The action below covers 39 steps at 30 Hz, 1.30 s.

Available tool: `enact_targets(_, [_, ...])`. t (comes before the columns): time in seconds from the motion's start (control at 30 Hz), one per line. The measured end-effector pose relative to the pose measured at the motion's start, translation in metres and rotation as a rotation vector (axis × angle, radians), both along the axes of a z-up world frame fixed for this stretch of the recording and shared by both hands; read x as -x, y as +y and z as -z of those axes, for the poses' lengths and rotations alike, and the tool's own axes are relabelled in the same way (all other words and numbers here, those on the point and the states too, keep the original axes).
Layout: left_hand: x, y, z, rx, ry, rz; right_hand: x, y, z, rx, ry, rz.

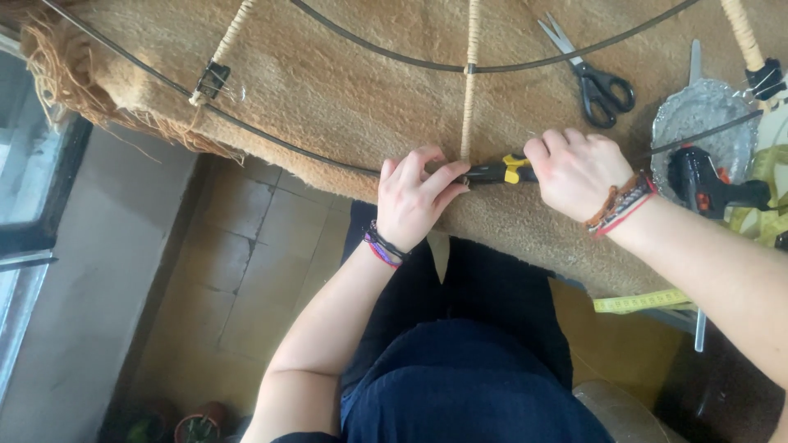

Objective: Weaving rope onto a metal furniture frame using a hot glue gun, scissors, and pliers.

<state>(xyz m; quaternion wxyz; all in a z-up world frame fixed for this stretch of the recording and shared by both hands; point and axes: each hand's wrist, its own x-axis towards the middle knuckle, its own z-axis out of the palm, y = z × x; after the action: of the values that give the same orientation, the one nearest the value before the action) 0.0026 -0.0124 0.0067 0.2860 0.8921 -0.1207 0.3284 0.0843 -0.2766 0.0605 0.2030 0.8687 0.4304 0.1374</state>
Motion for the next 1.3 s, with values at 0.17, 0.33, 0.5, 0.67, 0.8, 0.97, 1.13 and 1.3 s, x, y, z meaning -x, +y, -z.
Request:
enact_targets(0.17, [0.000, 0.001, 0.004, -0.001, 0.001, 0.007, -0.005, -0.003, 0.005, -0.016, 0.006, 0.006])
enact_targets(0.33, [0.000, 0.000, 0.007, 0.003, 0.004, 0.006, 0.002, 0.002, -0.003, -0.047, 0.053, 0.045])
enact_targets(0.5, [0.000, 0.001, 0.003, 0.003, 0.005, 0.014, 0.012, 0.007, -0.011, -0.010, 0.207, 0.184])
enact_targets(0.67, [0.001, 0.001, 0.004, 0.009, 0.001, 0.009, 0.003, 0.001, -0.003, -0.027, 0.100, 0.061])
enact_targets(0.8, [0.001, 0.001, 0.005, 0.001, 0.002, 0.011, 0.008, 0.003, -0.004, 0.019, 0.111, 0.085])
enact_targets(0.97, [0.002, 0.000, 0.004, 0.021, 0.024, 0.005, 0.010, 0.000, 0.001, -0.008, 0.104, 0.091])
enact_targets(1.13, [0.001, -0.002, 0.008, 0.069, 0.050, -0.013, 0.031, -0.019, -0.041, -0.054, 0.109, 0.170])
enact_targets(1.3, [0.004, 0.000, -0.007, 0.068, 0.087, 0.015, 0.074, -0.064, -0.047, -0.120, 0.474, 0.385])
